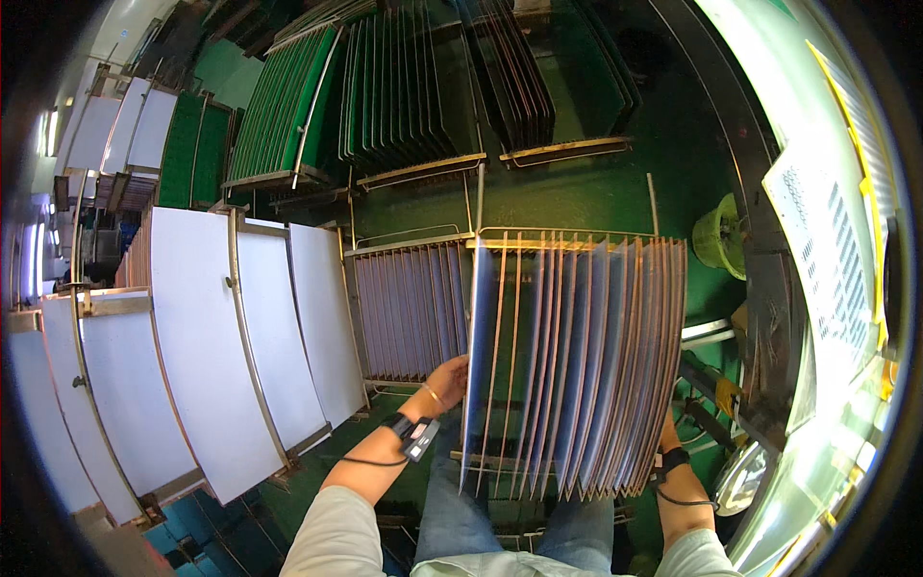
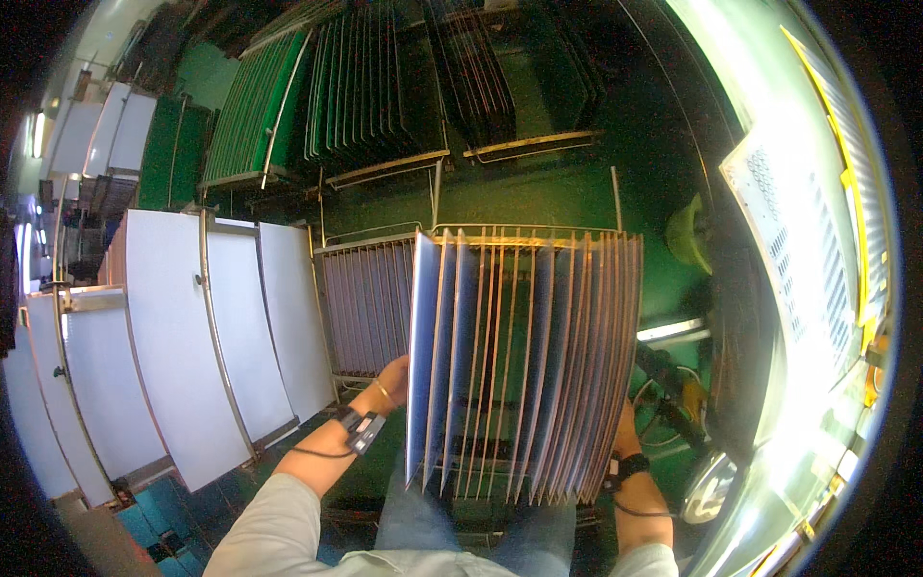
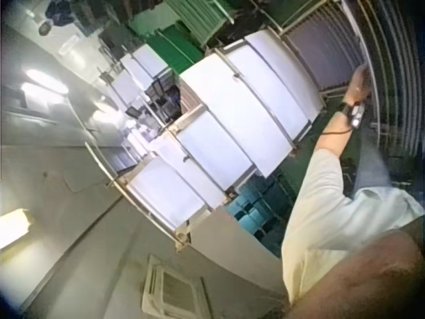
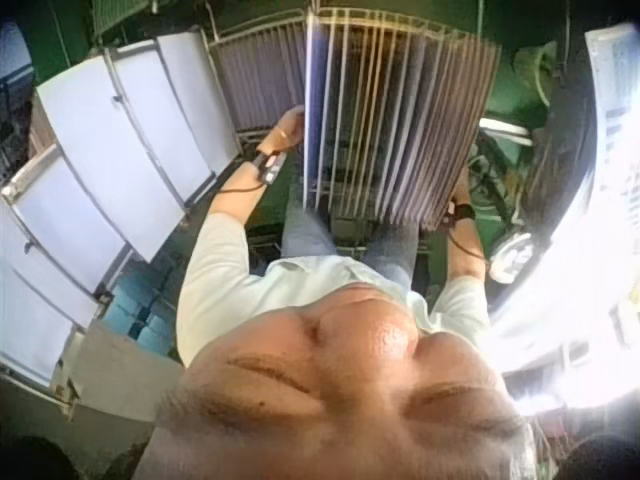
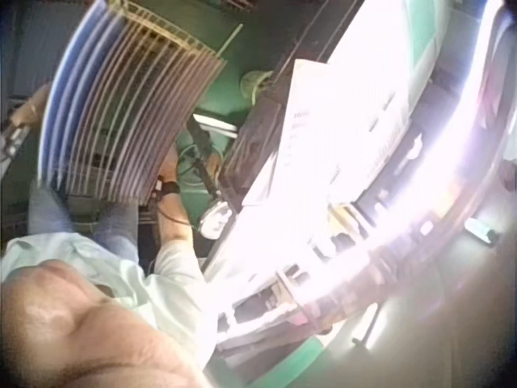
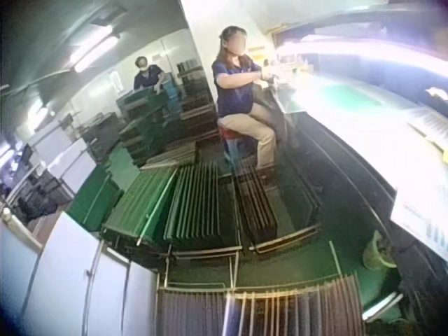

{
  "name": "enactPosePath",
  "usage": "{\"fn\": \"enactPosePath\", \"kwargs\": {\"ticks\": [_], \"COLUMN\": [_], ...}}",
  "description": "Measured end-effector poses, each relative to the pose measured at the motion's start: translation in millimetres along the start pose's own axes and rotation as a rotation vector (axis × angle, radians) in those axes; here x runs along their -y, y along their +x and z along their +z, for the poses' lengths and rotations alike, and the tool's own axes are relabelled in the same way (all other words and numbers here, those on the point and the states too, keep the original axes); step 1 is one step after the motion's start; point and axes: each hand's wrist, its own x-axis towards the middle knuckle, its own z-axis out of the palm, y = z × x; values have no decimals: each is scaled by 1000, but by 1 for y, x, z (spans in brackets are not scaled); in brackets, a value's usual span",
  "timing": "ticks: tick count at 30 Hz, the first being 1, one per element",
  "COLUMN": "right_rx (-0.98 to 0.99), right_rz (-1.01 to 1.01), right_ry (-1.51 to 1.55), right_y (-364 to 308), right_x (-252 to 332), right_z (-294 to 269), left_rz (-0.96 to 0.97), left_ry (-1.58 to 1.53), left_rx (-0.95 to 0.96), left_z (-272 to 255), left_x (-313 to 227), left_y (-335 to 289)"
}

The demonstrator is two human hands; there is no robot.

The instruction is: Inspecting and organizing printed circuit boards in a fabrication facility.

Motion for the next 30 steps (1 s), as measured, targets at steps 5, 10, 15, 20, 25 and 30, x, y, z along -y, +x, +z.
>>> {"fn": "enactPosePath", "kwargs": {"ticks": [5,10,15,20,25,30], "right_rx": [-60,-145,-188,-207,-1,-96], "right_rz": [176,411,529,545,-80,315], "right_ry": [109,436,539,553,-291,270], "right_y": [57,102,126,129,132,141], "right_x": [-18,2,-12,-36,-44,-52], "right_z": [-29,-31,-20,-15,-9,-10], "left_rz": [-63,36,20,11,41,80], "left_ry": [25,56,51,-34,82,177], "left_rx": [-23,-33,-21,-120,-149,-83], "left_z": [42,49,12,-9,-10,-10], "left_x": [-9,-1,19,35,35,31], "left_y": [58,97,131,146,141,152]}}
